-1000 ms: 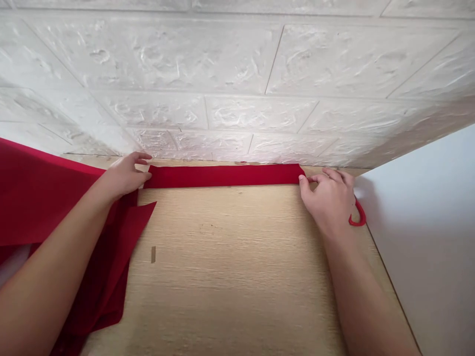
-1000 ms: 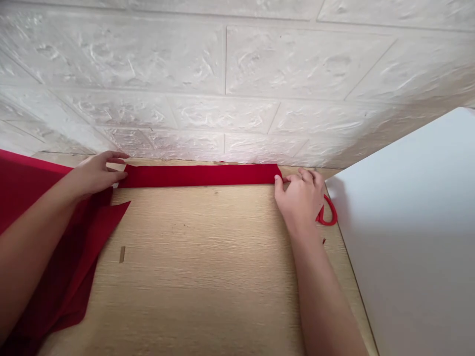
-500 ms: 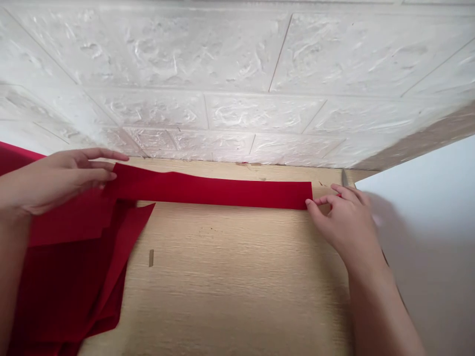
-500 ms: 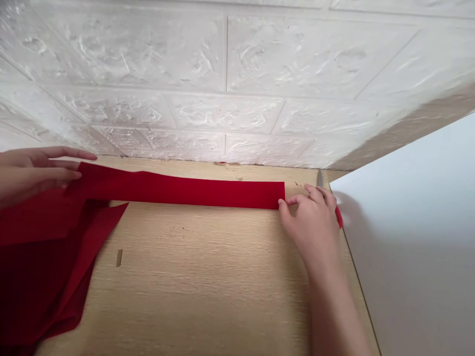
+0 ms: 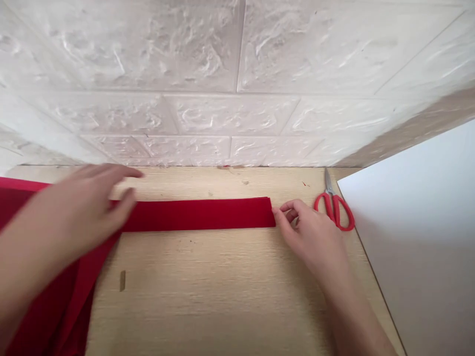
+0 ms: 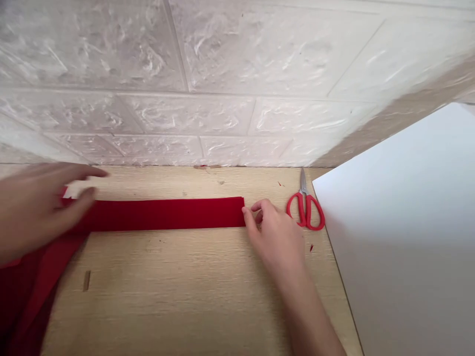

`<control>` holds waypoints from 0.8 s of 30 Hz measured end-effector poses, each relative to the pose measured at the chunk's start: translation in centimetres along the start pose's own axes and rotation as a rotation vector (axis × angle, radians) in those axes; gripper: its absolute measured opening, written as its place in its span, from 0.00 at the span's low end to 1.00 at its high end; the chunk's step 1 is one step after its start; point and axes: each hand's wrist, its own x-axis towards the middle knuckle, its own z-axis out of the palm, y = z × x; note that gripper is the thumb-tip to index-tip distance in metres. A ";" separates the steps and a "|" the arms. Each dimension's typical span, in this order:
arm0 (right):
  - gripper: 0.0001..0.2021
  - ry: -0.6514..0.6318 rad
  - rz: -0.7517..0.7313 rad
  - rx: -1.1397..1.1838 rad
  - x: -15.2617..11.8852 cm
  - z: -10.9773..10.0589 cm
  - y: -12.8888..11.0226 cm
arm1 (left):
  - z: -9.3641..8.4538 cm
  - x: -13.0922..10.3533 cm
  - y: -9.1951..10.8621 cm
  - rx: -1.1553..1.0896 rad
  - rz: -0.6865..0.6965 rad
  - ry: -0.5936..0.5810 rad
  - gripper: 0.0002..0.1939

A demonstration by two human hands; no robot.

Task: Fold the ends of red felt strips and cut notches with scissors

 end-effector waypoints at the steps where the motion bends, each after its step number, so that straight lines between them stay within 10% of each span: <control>1: 0.13 -0.004 -0.014 0.010 0.0 0.3 0.1 | 0.3 0.7 3.4 -0.056 0.111 -0.036 0.25; 5: 0.11 -0.020 -0.045 0.029 0.1 1.3 0.2 | 2.8 3.8 14.2 -0.235 0.417 -0.308 0.18; 8: 0.11 -0.010 -0.027 0.083 0.2 1.8 0.4 | 4.8 5.5 18.1 -0.257 0.463 -0.374 0.15; 24: 0.10 0.033 0.083 0.169 1.6 2.3 -0.3 | 8.0 6.2 19.1 -0.485 0.379 -0.377 0.11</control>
